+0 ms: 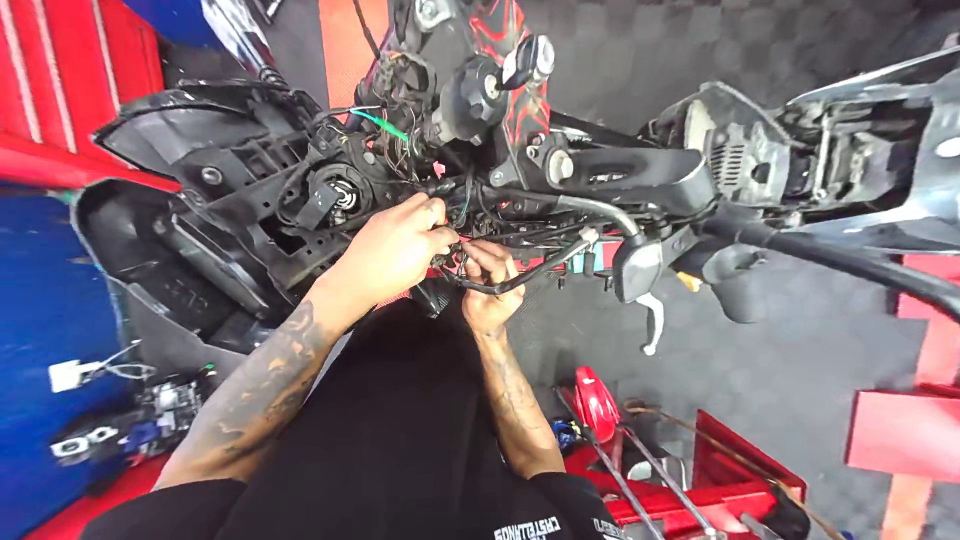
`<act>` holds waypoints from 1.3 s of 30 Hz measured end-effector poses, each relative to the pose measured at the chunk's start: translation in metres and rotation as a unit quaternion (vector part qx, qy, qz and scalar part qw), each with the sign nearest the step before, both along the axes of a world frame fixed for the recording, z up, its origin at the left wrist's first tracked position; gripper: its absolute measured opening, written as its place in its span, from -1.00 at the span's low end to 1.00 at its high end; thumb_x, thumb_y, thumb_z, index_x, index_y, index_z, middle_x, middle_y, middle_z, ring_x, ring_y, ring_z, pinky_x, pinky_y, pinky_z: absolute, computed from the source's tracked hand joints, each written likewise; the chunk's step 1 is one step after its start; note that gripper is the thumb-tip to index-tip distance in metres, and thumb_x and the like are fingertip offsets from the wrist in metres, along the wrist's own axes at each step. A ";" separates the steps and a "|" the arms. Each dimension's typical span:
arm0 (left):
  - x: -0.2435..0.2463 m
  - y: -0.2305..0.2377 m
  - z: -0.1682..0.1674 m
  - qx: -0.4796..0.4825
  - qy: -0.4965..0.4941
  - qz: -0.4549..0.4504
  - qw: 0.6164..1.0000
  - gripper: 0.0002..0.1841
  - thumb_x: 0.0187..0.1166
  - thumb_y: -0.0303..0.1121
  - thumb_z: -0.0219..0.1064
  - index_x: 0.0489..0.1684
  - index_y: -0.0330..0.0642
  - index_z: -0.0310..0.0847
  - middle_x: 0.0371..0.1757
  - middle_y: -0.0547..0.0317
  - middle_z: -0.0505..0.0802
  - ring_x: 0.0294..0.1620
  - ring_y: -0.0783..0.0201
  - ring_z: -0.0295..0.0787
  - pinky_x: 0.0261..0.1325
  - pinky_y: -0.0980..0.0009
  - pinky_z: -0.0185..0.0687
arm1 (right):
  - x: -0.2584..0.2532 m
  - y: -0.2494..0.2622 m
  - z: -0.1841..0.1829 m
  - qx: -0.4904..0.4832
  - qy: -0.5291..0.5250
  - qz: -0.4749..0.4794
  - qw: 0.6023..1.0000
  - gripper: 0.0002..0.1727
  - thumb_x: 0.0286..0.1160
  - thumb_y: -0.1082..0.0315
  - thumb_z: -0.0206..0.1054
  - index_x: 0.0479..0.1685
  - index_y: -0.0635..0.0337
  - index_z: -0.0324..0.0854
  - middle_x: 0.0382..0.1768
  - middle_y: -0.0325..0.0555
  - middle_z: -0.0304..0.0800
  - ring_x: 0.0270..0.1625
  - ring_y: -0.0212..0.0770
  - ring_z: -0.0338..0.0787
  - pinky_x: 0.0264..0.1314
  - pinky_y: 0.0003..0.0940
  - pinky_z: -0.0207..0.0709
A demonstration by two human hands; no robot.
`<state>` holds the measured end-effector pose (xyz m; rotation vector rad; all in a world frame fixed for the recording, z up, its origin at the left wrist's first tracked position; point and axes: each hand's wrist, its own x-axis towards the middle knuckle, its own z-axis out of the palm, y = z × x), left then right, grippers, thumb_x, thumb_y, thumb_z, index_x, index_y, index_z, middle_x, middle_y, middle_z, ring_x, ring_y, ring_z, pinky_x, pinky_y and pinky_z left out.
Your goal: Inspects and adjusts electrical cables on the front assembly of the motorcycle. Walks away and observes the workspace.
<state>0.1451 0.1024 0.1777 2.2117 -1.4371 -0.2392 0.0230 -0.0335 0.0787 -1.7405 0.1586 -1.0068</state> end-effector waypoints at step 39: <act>0.036 -0.011 -0.019 0.017 -0.095 -0.209 0.973 -0.67 0.80 -0.21 0.14 -0.02 -0.23 0.80 -0.04 -0.08 0.82 0.00 -0.10 0.80 0.03 0.02 0.69 | -0.007 -0.020 0.079 -0.218 0.413 0.044 0.883 -0.77 0.56 0.20 0.43 -0.05 0.12 0.88 -0.20 -0.09 0.94 -0.19 -0.09 0.92 -0.15 -0.02 0.74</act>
